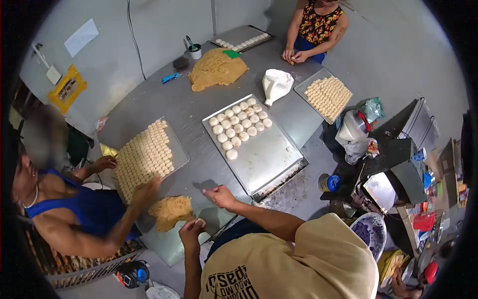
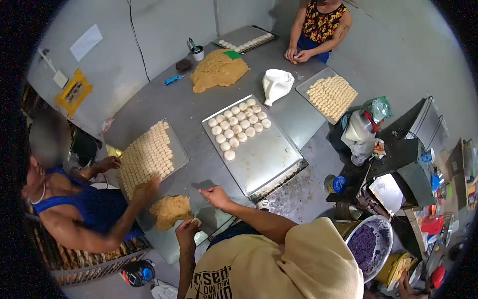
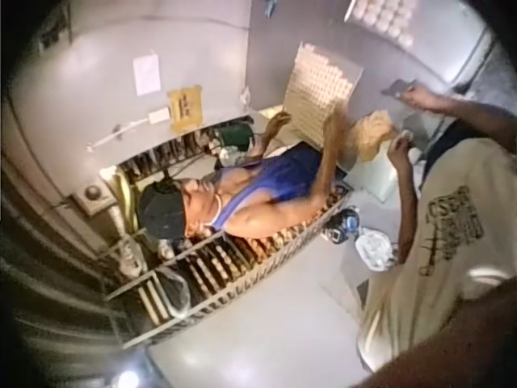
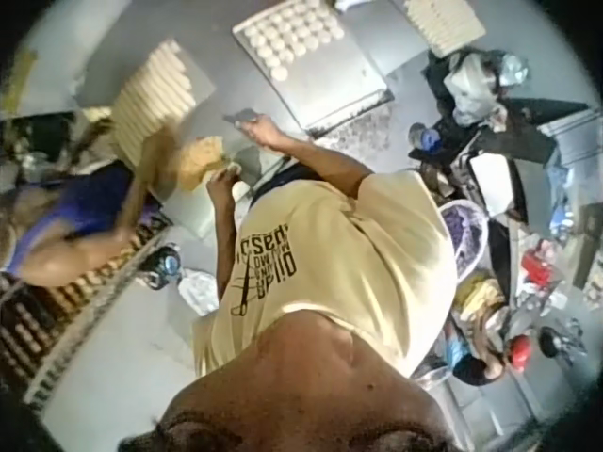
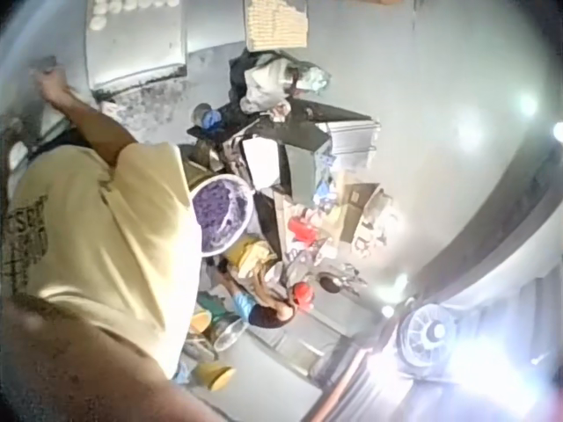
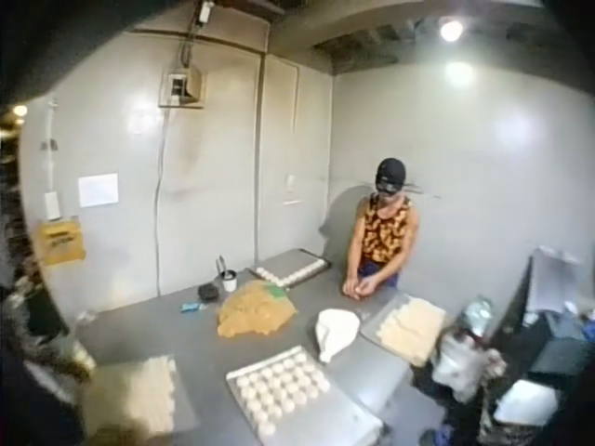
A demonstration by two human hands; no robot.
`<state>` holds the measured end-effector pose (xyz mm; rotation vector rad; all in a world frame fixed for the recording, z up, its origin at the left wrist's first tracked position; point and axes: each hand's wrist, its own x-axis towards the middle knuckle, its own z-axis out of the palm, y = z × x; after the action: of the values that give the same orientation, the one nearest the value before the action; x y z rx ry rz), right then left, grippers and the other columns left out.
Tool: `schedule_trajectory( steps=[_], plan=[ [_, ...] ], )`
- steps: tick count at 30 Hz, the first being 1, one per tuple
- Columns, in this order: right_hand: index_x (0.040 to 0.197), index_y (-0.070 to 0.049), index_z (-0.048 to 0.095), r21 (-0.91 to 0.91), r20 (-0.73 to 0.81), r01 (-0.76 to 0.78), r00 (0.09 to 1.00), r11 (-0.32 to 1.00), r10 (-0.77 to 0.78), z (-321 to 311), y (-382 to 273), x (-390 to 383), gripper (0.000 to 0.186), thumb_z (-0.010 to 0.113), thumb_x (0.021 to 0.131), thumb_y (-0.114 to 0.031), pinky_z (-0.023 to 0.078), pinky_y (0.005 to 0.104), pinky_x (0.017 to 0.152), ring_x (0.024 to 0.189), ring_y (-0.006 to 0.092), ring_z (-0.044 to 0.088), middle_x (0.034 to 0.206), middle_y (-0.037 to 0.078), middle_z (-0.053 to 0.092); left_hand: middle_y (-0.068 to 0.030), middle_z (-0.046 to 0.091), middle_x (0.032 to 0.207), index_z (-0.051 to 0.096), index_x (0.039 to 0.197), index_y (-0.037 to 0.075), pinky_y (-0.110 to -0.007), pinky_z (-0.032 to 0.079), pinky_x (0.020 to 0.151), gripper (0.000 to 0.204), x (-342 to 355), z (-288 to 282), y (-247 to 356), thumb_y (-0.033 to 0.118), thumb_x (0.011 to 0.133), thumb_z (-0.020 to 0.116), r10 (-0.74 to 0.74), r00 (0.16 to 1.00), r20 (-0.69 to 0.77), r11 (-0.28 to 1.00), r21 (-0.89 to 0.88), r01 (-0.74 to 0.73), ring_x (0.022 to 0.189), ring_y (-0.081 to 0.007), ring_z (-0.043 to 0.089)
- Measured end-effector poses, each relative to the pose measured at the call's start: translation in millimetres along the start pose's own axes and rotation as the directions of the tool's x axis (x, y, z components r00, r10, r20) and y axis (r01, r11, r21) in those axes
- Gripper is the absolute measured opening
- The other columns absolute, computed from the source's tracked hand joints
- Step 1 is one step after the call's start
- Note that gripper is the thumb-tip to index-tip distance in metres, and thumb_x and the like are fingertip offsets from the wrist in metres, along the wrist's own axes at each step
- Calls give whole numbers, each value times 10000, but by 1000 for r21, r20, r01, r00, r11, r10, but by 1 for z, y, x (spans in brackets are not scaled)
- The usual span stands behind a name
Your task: The person fills dough rounds with paste filling by hand, pinches them closed to shape buns, and places the shaped dough balls onto a metal tray.
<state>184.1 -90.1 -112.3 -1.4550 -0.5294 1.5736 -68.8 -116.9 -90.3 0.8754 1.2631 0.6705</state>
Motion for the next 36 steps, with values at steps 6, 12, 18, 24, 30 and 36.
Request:
schedule_trajectory(
  steps=[6, 12, 18, 24, 30, 36],
  plan=[
    [1295, -39, 640, 470, 412, -86, 901, 878, -133, -40, -26, -33, 222, 586, 1148, -197, 654, 390, 790, 954, 277, 770, 1180, 163, 741, -122, 776, 1051, 765, 1183, -67, -355, 635, 897, 231, 13, -7, -10, 47, 984, 788, 80, 994, 76, 997, 11, -81, 958, -198, 744],
    [1257, 2, 704, 627, 223, -122, 974, 769, -27, -37, -10, -34, 245, 682, 1100, -184, 664, 374, 848, 970, 235, 762, 1179, 127, 762, -96, 776, 1055, 777, 1212, -66, -317, 635, 872, 262, 1, 13, 10, 55, 981, 796, -56, 985, 164, 979, -183, 86, 956, -192, 750],
    [862, -56, 667, 355, 125, -160, 985, 921, 122, -9, -25, -26, 461, 795, 1030, -466, 464, 272, 456, 543, 116, 598, 724, 32, 651, -108, 786, 1053, 776, 1224, -72, -335, 653, 820, 291, -4, 15, 12, 66, 970, 814, -73, 976, 206, 994, -69, 89, 893, -199, 760],
    [685, -111, 583, 178, -146, -40, 987, 983, 67, -3, -36, -22, 599, 773, 1013, -575, 331, 288, 367, 381, 130, 470, 549, 2, 529, -143, 797, 1119, 763, 1237, -61, -382, 659, 868, 294, 8, 19, 25, 114, 1002, 788, 6, 976, 219, 980, -196, 38, 956, -226, 778],
    [1467, -32, 549, 23, 357, 110, 928, 994, -110, -11, -45, -52, 516, 698, 992, 103, 631, 347, 869, 1029, 248, 763, 1179, 125, 700, -124, 788, 1117, 759, 1207, -29, -385, 661, 874, 245, 24, 13, 26, 148, 1037, 775, -25, 993, 116, 991, -129, 40, 976, -220, 773],
    [1380, 17, 638, -271, 309, 374, 907, 887, -288, 5, -55, -68, 466, 798, 943, 48, 638, 354, 822, 1018, 198, 777, 1137, 124, 747, -148, 785, 1119, 740, 1189, -57, -400, 664, 917, 238, 20, 26, 44, 157, 1091, 701, -37, 992, 122, 946, -316, 74, 991, -228, 778]
  ],
)
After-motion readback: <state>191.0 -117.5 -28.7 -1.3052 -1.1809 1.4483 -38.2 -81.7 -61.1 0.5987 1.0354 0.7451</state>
